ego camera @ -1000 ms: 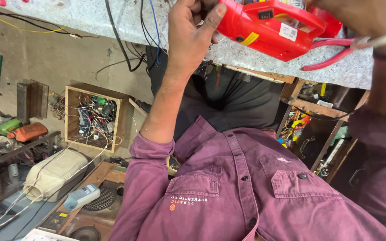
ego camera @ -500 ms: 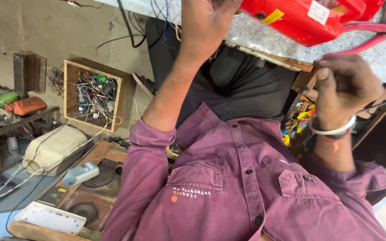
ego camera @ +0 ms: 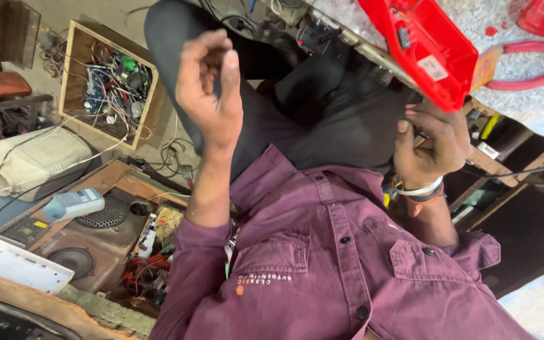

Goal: The person retrieves a small jar from a shelf, then sits at a workbench to repair a red handheld electronic device. They open the casing, insert a battery, apply adhesive to the internal components, and use a soldering iron to work on the wiring.

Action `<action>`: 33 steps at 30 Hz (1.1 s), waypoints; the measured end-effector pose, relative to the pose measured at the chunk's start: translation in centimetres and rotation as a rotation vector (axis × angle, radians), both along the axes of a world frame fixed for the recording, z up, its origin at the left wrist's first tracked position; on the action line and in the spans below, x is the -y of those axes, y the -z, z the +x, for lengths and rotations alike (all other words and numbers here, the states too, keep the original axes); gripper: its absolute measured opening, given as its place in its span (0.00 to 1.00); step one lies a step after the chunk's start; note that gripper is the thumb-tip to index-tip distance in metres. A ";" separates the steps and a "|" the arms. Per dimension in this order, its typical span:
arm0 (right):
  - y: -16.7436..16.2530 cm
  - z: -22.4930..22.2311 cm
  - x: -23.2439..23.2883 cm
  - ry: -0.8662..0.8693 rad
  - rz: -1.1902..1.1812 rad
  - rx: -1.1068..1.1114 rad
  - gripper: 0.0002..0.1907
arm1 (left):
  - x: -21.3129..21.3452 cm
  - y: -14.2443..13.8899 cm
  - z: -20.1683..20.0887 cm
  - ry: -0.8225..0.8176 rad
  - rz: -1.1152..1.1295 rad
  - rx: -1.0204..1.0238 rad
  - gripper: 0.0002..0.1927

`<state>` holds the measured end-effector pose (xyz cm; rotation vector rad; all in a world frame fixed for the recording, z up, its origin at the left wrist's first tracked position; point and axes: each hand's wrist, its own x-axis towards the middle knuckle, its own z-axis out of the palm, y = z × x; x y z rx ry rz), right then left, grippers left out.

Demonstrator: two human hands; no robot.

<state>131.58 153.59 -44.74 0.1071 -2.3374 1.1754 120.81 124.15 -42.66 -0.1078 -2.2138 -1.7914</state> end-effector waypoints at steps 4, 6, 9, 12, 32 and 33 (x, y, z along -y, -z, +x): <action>0.1 -1.0 0.1 0.018 0.238 0.035 0.14 | 0.8 0.7 0.4 0.048 -0.010 0.028 0.10; 0.5 -2.0 0.2 0.044 0.250 0.006 0.20 | 0.5 1.1 -0.1 0.123 -0.026 0.031 0.10; 1.5 -3.7 0.3 0.124 0.153 -0.172 0.28 | 0.1 1.3 -1.2 0.260 -0.070 0.010 0.12; 2.6 -4.7 -0.2 0.113 -0.131 -0.081 0.32 | -0.2 1.7 -3.5 0.372 -0.107 -0.003 0.14; 9.0 -4.1 -3.1 0.333 -0.133 -0.033 0.23 | 8.3 7.8 -2.7 0.126 -0.110 0.195 0.09; 9.3 -4.0 -3.0 0.341 -0.125 -0.047 0.21 | 8.6 8.6 -2.5 0.174 -0.160 0.211 0.09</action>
